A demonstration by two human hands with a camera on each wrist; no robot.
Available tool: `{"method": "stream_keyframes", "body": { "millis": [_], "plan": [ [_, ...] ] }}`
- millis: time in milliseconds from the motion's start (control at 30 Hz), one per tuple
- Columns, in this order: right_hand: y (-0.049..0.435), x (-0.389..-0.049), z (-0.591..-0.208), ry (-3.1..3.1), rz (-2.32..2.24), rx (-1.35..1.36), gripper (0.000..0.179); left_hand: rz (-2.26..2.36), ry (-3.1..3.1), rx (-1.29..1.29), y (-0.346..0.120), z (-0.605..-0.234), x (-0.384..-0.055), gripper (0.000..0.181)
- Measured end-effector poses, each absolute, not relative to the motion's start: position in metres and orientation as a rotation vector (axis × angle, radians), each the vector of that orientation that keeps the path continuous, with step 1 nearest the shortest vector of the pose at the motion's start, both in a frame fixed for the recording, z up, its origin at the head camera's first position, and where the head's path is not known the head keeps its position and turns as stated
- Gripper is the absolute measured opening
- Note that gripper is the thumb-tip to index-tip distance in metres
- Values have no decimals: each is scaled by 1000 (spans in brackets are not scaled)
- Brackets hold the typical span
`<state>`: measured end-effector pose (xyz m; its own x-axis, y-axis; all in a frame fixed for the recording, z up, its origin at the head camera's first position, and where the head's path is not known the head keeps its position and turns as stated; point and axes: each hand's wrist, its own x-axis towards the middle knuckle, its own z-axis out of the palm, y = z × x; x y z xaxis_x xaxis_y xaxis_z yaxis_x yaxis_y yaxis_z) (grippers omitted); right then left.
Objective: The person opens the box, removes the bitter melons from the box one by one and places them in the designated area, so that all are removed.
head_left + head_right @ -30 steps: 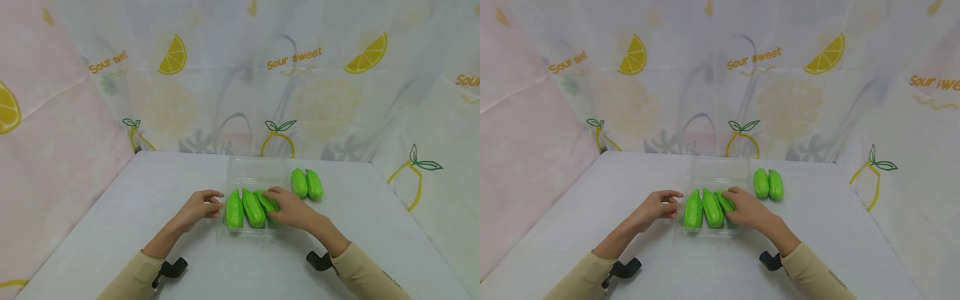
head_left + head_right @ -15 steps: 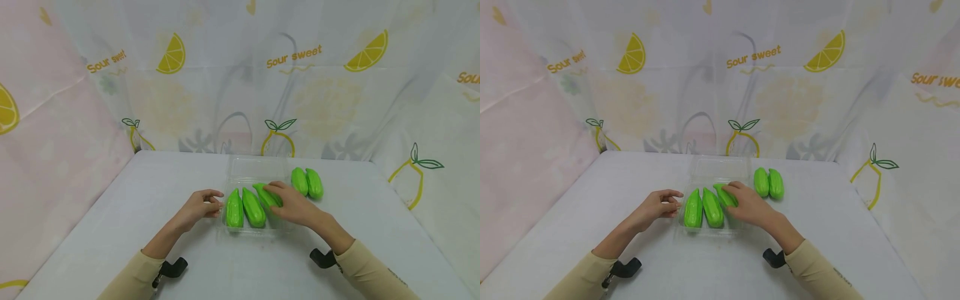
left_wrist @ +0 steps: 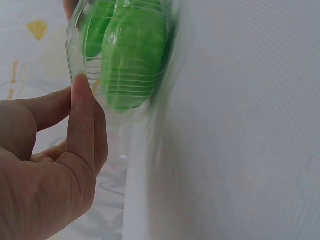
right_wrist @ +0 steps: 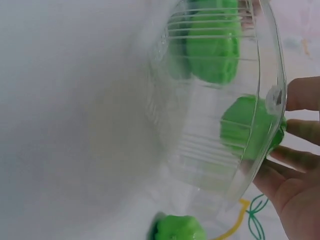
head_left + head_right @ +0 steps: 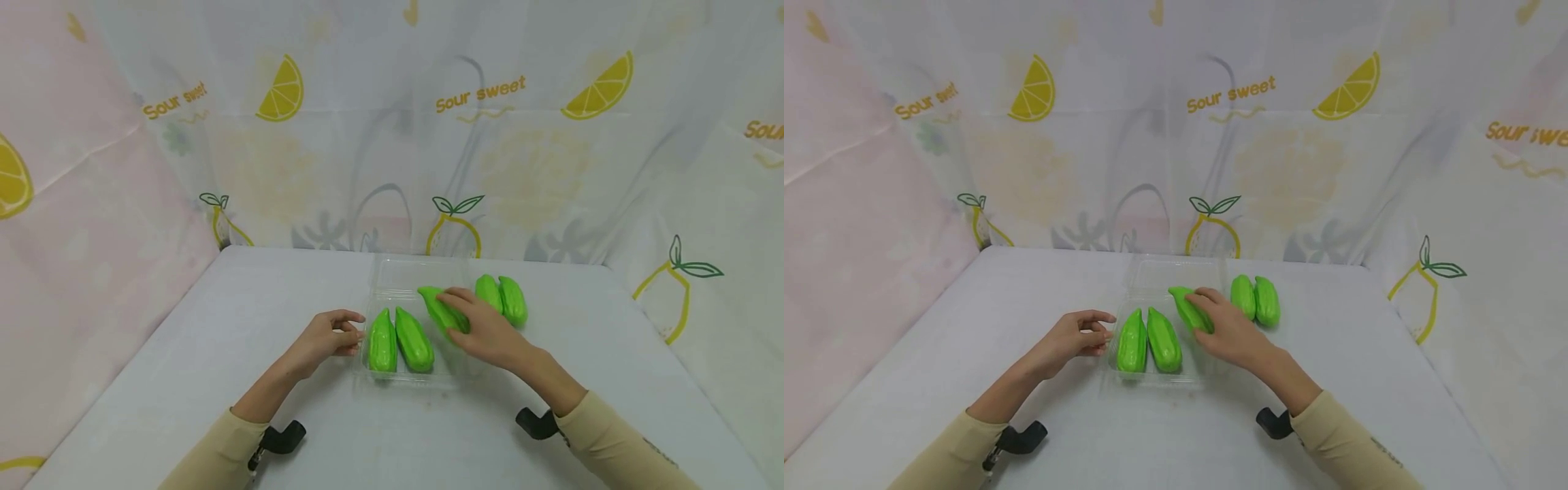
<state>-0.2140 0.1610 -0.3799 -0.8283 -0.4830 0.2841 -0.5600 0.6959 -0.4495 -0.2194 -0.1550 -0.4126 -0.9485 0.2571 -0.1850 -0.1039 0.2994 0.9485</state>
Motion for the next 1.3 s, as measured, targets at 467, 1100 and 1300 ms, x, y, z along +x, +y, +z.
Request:
{"method": "stream_keyframes", "body": {
  "millis": [467, 1100, 1300],
  "plan": [
    [177, -219, -380, -2606, 857, 815, 57, 1695, 2269, 127, -155, -412, -220, 40],
    [201, -226, -378, -2596, 946, 642, 54, 1701, 2262, 121, -154, -413, -219, 39],
    [207, -226, -379, -2605, 913, 625, 55, 1692, 2277, 119, -153, -413, -220, 38]
  ]
}}
